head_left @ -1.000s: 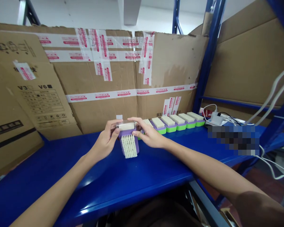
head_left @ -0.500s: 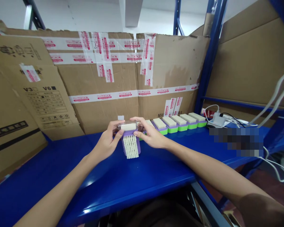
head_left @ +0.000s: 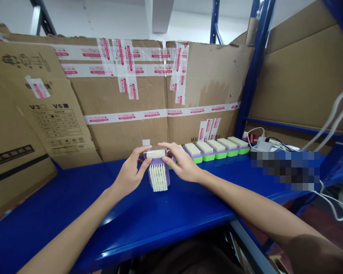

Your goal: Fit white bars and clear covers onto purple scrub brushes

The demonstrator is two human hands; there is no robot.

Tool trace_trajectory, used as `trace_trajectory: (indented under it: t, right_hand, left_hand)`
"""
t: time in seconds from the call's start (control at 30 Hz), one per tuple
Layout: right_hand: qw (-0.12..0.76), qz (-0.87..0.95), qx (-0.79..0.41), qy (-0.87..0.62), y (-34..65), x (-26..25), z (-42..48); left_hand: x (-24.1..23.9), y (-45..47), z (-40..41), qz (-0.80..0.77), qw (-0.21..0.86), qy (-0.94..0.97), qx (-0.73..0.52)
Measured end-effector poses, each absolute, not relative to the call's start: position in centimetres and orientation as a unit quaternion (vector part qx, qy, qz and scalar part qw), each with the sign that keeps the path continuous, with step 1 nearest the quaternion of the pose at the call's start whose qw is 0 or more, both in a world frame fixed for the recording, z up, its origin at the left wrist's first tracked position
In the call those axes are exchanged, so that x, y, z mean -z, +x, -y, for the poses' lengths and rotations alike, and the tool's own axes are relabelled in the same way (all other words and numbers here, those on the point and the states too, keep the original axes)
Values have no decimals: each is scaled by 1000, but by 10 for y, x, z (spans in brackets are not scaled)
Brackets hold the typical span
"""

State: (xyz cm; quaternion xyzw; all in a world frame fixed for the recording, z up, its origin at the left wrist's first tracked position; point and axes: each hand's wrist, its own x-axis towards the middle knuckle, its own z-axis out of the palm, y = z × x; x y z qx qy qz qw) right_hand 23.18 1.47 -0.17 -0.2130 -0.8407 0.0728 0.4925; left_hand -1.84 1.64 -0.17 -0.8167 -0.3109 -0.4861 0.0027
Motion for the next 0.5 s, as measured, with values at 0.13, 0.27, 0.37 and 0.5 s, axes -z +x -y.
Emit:
trace_trajectory:
  t: [0.13, 0.27, 0.37, 0.5]
  right_hand:
    - [494, 842, -41, -211, 231, 1, -11]
    - [489, 842, -48, -222, 231, 1, -12]
    - [489, 840, -64, -228, 232, 2, -15]
    - [492, 837, -74, -227, 231, 1, -17]
  left_hand:
    - [2, -17, -15, 300, 7, -817, 493]
    - [0, -15, -14, 309, -26, -811, 496]
    - [0, -15, -15, 313, -43, -811, 493]
    - [0, -16, -18, 316, -48, -815, 484]
